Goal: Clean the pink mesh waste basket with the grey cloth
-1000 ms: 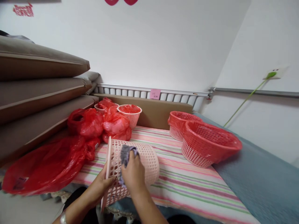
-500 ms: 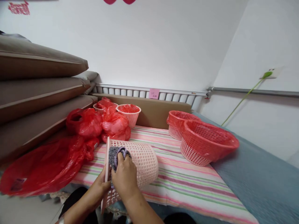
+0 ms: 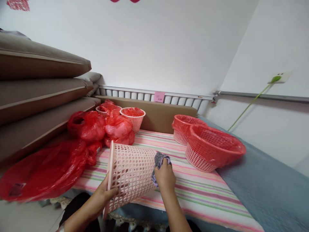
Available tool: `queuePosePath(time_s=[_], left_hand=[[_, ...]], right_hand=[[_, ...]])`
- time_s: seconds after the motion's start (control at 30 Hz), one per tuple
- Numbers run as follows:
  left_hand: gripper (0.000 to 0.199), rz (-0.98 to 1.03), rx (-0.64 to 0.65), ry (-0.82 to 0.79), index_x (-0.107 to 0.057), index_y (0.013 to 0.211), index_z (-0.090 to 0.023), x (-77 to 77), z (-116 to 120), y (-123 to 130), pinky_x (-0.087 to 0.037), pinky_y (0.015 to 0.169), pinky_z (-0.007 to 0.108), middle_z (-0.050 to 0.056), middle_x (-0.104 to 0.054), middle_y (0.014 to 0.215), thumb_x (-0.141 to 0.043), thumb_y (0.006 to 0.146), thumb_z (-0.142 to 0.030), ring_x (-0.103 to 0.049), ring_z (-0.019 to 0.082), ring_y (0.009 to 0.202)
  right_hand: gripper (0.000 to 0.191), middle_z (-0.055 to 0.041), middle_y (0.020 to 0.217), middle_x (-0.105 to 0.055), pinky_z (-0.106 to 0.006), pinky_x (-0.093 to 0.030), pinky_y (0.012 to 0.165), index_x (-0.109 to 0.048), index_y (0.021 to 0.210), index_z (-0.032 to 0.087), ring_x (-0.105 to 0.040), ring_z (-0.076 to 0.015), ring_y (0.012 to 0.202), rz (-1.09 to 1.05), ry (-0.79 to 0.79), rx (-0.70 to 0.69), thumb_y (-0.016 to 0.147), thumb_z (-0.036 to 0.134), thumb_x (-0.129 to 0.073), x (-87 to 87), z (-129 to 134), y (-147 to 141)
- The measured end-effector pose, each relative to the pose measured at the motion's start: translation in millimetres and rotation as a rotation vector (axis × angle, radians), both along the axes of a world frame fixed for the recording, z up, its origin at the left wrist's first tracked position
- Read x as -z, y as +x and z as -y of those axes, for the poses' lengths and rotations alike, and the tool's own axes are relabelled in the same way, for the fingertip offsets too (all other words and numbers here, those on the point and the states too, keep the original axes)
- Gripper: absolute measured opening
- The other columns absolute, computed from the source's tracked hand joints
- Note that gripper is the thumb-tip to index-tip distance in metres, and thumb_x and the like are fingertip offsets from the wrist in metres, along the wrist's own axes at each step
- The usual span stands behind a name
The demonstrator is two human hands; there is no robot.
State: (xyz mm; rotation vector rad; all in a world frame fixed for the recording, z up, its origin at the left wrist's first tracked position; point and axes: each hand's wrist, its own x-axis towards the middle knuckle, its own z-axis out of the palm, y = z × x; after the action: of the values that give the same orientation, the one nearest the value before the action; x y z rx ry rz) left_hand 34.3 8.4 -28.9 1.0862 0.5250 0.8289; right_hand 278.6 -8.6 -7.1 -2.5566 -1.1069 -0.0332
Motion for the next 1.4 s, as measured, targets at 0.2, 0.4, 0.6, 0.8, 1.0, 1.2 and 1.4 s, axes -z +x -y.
queuePosePath(time_s=[0.2, 0.4, 0.6, 0.8, 1.0, 1.2, 1.4], left_hand=[[0.08, -0.017, -0.01, 0.062, -0.021, 0.143, -0.024, 3.5, 0, 1, -0.042, 0.096, 0.045, 0.013, -0.047, 0.138, -0.061, 0.074, -0.018, -0.051, 0.032, 0.119], [0.085, -0.003, -0.145, 0.153, -0.029, 0.141, -0.02, 4.4, 1, 3, -0.023, 0.112, 0.044, 0.011, -0.046, 0.14, -0.069, 0.066, -0.017, -0.035, 0.031, 0.132], [0.092, -0.014, -0.053, 0.091, -0.014, 0.145, -0.024, 11.9, 0, 2, -0.04, 0.099, 0.049, 0.015, -0.042, 0.142, -0.068, 0.071, -0.033, -0.044, 0.035, 0.125], [0.097, -0.023, 0.02, -0.003, -0.004, 0.145, -0.028, 17.1, 2, -1, -0.042, 0.097, 0.045, 0.016, -0.035, 0.146, -0.069, 0.072, -0.027, -0.053, 0.032, 0.118], [0.089, -0.013, -0.082, 0.016, -0.019, 0.142, -0.024, -15.1, -7, 1, -0.047, 0.089, 0.042, 0.017, -0.046, 0.137, -0.07, 0.07, -0.026, -0.053, 0.033, 0.116], [0.086, -0.009, -0.072, -0.015, -0.017, 0.141, -0.026, -28.4, -14, 6, -0.051, 0.079, 0.037, 0.016, -0.038, 0.143, -0.064, 0.069, -0.019, -0.052, 0.033, 0.115], [0.099, -0.024, -0.049, 0.005, 0.004, 0.145, -0.03, -10.4, -4, 3, -0.049, 0.082, 0.041, 0.016, -0.033, 0.146, -0.064, 0.072, -0.026, -0.047, 0.034, 0.121]], right_hand=[[0.045, -0.0129, 0.108, -0.059, -0.03, -0.044, 0.075, -0.044, 0.125, 0.015, -0.059, -0.0229, 0.094, 0.044, 0.128, -0.272, 0.081, 0.025, -0.047, -19.5, -5, -87], [0.037, -0.0104, 0.105, -0.059, -0.031, -0.044, 0.082, -0.054, 0.113, 0.018, -0.057, -0.0229, 0.094, 0.049, 0.3, -0.597, 0.076, 0.023, -0.053, -27.8, 7, -151], [0.042, -0.0111, 0.109, -0.057, -0.03, -0.043, 0.083, -0.051, 0.118, 0.019, -0.056, -0.0219, 0.098, 0.103, 0.218, -0.466, 0.077, 0.021, -0.052, -15.9, 2, -106], [0.043, -0.0131, 0.105, -0.059, -0.033, -0.044, 0.069, -0.041, 0.126, 0.015, -0.06, -0.0247, 0.091, 0.019, 0.044, -0.014, 0.085, 0.027, -0.042, 5.6, 1, -6], [0.039, -0.0123, 0.103, -0.06, -0.031, -0.043, 0.067, -0.04, 0.123, 0.017, -0.061, -0.0232, 0.09, 0.044, 0.045, 0.011, 0.085, 0.028, -0.04, 16.1, 9, 8], [0.04, -0.0134, 0.106, -0.06, -0.032, -0.043, 0.068, -0.04, 0.124, 0.016, -0.062, -0.0243, 0.088, -0.043, 0.02, 0.018, 0.085, 0.029, -0.04, 11.5, 7, 9], [0.045, -0.0139, 0.11, -0.06, -0.03, -0.043, 0.073, -0.042, 0.126, 0.015, -0.061, -0.0234, 0.093, -0.102, 0.085, -0.102, 0.083, 0.028, -0.044, -6.7, -6, -26]])
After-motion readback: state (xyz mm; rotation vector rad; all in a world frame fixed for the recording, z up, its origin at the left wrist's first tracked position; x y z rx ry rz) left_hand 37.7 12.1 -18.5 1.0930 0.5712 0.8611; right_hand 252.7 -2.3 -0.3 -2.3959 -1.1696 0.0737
